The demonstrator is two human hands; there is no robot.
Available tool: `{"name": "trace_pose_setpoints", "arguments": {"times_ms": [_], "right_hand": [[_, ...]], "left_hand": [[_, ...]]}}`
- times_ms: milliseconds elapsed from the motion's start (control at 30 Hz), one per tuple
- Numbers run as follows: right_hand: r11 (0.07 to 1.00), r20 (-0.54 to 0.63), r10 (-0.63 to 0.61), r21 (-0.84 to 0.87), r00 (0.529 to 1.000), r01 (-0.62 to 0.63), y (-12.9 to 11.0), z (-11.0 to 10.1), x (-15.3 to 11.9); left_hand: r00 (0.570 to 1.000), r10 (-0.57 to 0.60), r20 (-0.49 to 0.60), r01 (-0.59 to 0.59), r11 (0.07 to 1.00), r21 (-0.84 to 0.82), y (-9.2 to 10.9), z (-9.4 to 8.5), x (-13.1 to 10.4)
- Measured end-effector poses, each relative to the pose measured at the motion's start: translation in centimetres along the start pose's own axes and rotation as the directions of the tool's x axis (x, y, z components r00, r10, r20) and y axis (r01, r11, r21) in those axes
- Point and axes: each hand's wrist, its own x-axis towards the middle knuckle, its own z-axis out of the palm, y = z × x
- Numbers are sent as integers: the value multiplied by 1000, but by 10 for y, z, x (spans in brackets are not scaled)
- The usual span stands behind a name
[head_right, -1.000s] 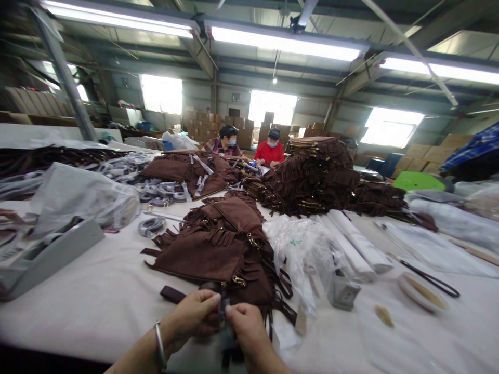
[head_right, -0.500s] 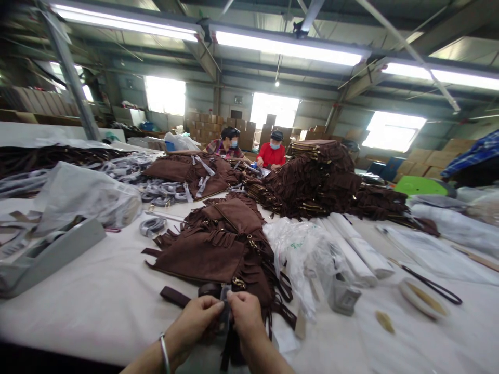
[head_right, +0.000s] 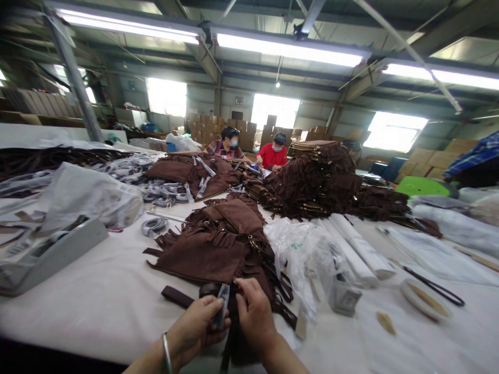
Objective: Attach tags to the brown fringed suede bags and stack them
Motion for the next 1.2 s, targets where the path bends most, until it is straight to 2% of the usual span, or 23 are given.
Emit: {"name": "trace_pose_setpoints", "arguments": {"times_ms": [33,67,133,267,333,400,467,533,633,700,833,933,1033,1100,1200], "right_hand": [[979,33,-170,-104,985,173,-1,-5,1],[932,96,-295,-188,951,309,-2,-9,3],[823,233,-425,-301,874,481,-5,-12,10],[650,384,-527,-392,758,651,-13,-9,28],[579,442,-563,-392,698,715,-15,-7,35],[532,506,-564,-381,653,756,-17,-6,39],[524,568,-523,-374,635,766,-19,-6,42],[554,622,-449,-369,641,746,-23,-7,46],[649,655,-324,-371,683,664,-32,-8,52],[695,673,-255,-372,694,616,-39,-7,57],[684,741,-191,-370,644,628,-44,-1,66],[706,733,-203,-350,649,616,-36,7,65],[741,642,-220,-380,735,553,-31,11,47],[776,536,-253,-386,806,500,-32,6,27],[885,268,-302,-279,915,374,-35,-26,-1]], "left_hand": [[1000,-3,10,3,1000,-13,2,1,-1],[1000,2,20,-2,1000,-18,3,2,-2],[999,21,29,-20,1000,-10,6,3,-3],[996,83,-14,-81,990,113,5,1,0],[983,181,-36,-168,959,227,2,-4,2],[940,339,-29,-301,868,394,0,-9,3],[877,481,12,-404,723,561,-2,-14,1],[836,545,66,-445,602,662,-3,-16,-3],[820,556,136,-466,511,723,-3,-17,-11],[816,557,154,-461,466,755,-3,-17,-14],[813,561,153,-441,424,791,-7,-20,-12],[824,541,167,-455,459,763,-10,-22,-7],[850,514,118,-401,485,777,-9,-24,-1],[858,505,96,-367,470,803,-8,-26,3],[866,486,119,-354,428,832,-8,-33,14]]}}
